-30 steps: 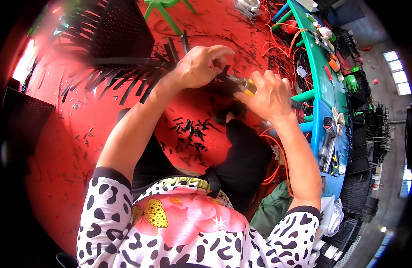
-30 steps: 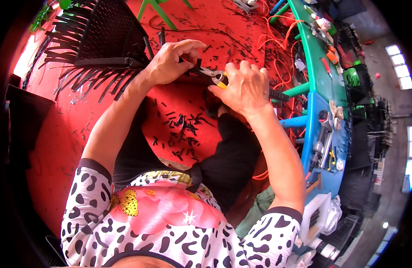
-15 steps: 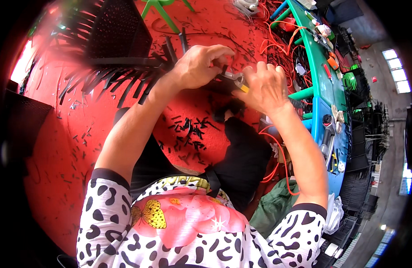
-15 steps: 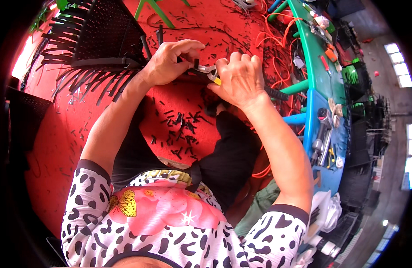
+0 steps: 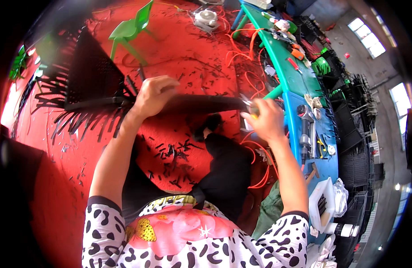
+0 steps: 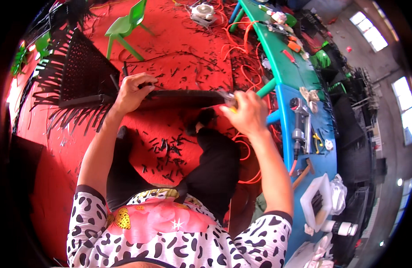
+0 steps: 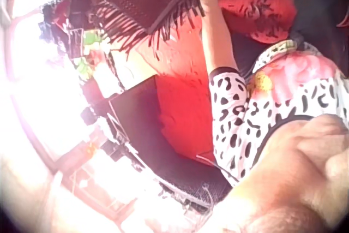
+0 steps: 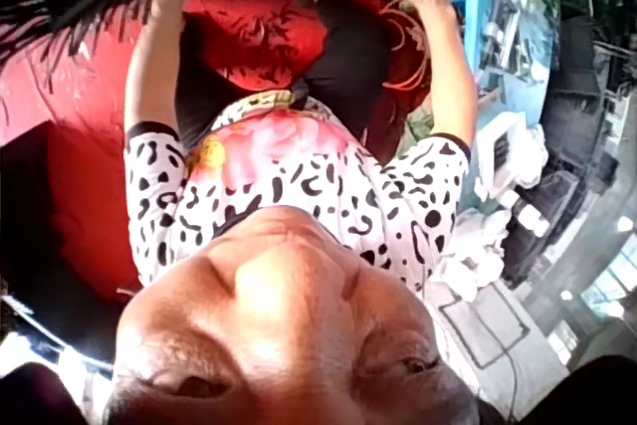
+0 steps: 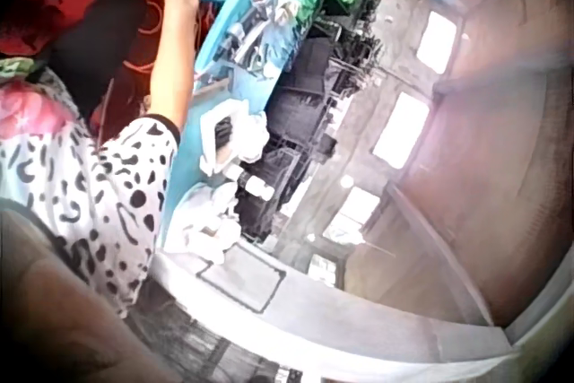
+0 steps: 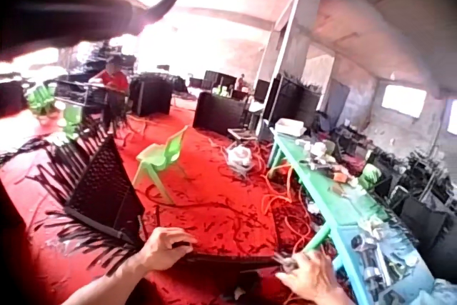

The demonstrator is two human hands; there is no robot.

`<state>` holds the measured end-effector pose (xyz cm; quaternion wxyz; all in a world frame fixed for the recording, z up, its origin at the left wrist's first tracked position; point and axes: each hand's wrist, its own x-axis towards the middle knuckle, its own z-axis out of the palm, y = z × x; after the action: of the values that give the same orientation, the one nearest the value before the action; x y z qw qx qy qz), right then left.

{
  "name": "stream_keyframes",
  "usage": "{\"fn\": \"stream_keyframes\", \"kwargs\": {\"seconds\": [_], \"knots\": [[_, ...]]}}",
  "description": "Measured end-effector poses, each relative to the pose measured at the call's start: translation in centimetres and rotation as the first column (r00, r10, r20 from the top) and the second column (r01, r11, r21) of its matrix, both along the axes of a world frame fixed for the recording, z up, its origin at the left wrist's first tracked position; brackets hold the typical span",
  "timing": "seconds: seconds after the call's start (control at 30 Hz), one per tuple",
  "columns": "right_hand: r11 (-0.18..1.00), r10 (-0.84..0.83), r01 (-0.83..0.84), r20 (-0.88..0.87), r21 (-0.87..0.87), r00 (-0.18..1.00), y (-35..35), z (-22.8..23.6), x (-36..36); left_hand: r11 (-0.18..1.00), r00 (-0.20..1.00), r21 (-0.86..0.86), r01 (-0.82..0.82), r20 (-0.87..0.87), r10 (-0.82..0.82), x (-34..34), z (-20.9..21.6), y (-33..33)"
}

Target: The person weaves black plastic strips onto a chair frame. They secure the strips using a staple gun and trim excess material with pliers. They also use a hammer to tap staples into the frame.

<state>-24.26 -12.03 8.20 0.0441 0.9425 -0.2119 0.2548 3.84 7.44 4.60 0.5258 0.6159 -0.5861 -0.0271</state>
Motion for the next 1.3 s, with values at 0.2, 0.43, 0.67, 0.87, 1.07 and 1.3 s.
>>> {"fn": "stream_keyframes", "kwargs": {"seconds": [0.2, 0.43, 0.67, 0.87, 1.07, 1.3], "knots": [[0.684, -0.693, 0.7, -0.117, 0.203, 0.711, -8.1, -2.1, -18.8, 0.991, 0.996, 0.111, -0.069, -0.056, 0.076, 0.2, 0.5, -0.1], [0.258, -0.958, 0.957, -0.093, 0.132, 0.271, -11.4, -2.8, -29.0, 0.983, 0.991, 0.145, -0.116, -0.053, 0.124, 0.2, 0.4, 0.0], [0.798, -0.599, 0.6, 0.165, 0.053, 0.783, -11.2, -5.1, -23.6, 0.976, 0.983, 0.155, -0.154, -0.075, 0.167, 0.1, 0.2, -0.1], [0.991, 0.056, -0.07, 0.12, 0.111, 0.991, -1.3, -6.6, -10.9, 0.969, 0.977, 0.196, -0.152, -0.119, 0.177, 0.2, -0.6, -0.7], [0.938, 0.27, -0.301, 0.179, 0.174, 0.946, 3.2, -5.6, -4.1, 0.992, 0.994, 0.068, -0.103, -0.026, 0.105, -1.0, -0.5, 0.0], [0.918, 0.363, -0.388, 0.224, 0.082, 0.905, 5.6, -2.4, 2.9, 0.987, 0.987, 0.089, -0.131, 0.111, 0.12, -2.4, -0.8, 2.0]]}}
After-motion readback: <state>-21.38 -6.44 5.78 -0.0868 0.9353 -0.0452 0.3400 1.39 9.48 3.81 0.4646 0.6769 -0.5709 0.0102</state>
